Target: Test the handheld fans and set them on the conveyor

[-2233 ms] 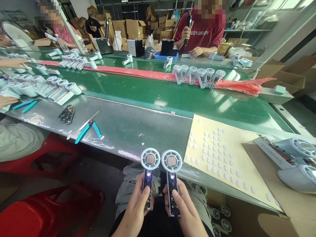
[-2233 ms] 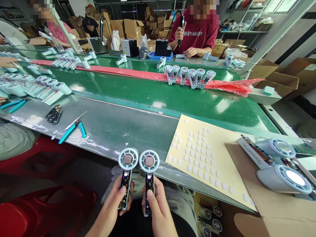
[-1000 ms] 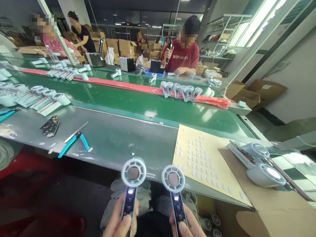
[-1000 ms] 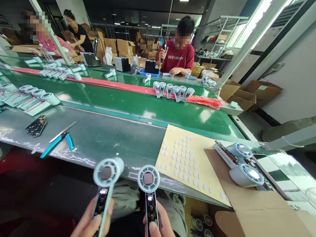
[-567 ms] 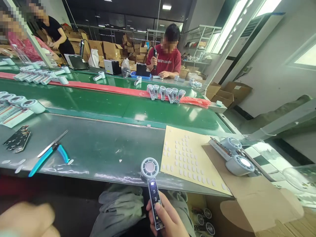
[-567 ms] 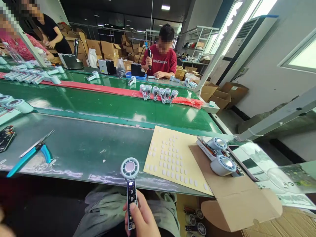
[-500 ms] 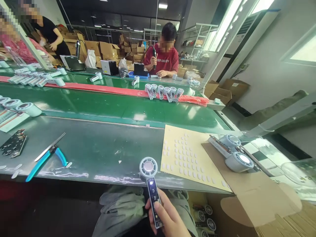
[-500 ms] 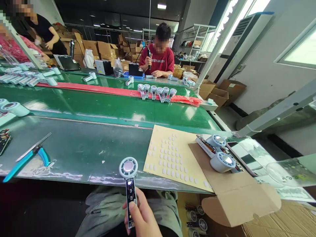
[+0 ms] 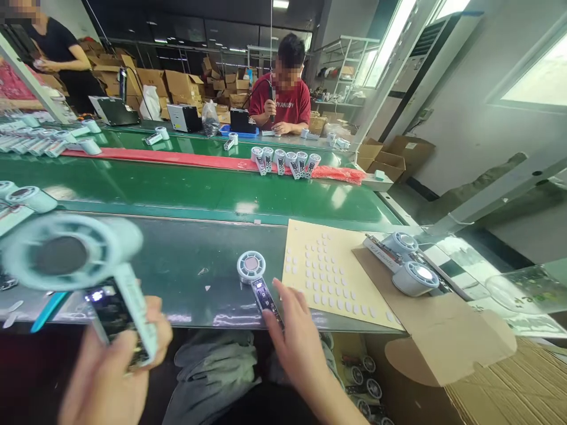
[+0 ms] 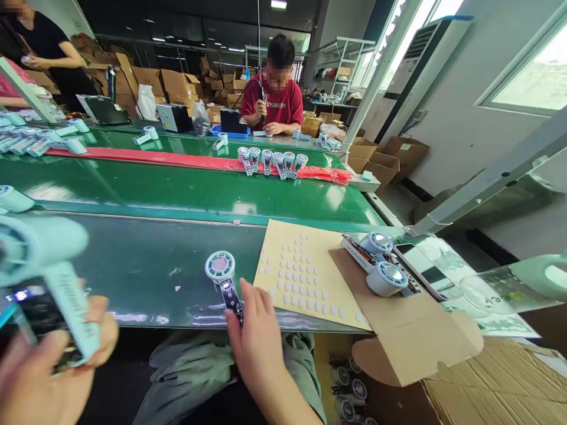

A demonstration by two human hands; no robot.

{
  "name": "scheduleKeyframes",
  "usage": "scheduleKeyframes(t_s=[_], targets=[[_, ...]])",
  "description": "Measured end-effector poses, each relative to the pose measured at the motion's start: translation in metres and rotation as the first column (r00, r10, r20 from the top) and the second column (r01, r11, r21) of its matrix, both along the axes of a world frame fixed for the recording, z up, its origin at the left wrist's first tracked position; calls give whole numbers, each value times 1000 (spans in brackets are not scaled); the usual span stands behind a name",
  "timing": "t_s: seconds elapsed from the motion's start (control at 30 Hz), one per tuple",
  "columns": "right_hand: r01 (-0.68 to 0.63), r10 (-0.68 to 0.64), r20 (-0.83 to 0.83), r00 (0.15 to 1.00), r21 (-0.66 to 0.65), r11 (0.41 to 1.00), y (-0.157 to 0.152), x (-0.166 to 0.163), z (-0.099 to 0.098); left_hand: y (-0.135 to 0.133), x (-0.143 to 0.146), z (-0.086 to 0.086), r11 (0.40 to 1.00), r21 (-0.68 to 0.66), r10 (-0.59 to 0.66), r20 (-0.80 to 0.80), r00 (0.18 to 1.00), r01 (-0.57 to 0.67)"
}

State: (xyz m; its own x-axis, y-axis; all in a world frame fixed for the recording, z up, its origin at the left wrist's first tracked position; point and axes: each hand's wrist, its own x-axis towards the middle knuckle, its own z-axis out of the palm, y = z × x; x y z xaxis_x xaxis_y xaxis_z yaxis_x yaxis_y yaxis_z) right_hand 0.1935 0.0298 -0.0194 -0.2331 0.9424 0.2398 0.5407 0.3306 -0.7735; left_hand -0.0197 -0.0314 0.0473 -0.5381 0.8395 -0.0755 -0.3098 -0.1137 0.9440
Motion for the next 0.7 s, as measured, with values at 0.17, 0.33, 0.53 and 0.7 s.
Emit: scheduleKeyframes(t_s=[0.17,0.33,0.53,0.7], targets=[[154,-199,197,960,220,963,17,36,-15,-3,30,-34,938,-97,-320,128,939,333],[101,-153,255,955,207,973,20,47,-23,0,49,-52,857,-103,-481,190,856,505],[70,-102,189,977,170,983,22,48,-21,0,49,-60,798,47,-564,411,716,601],[71,-81,101,992,99,993,29,55,-7,-5,54,-66,764,248,-554,726,409,596]])
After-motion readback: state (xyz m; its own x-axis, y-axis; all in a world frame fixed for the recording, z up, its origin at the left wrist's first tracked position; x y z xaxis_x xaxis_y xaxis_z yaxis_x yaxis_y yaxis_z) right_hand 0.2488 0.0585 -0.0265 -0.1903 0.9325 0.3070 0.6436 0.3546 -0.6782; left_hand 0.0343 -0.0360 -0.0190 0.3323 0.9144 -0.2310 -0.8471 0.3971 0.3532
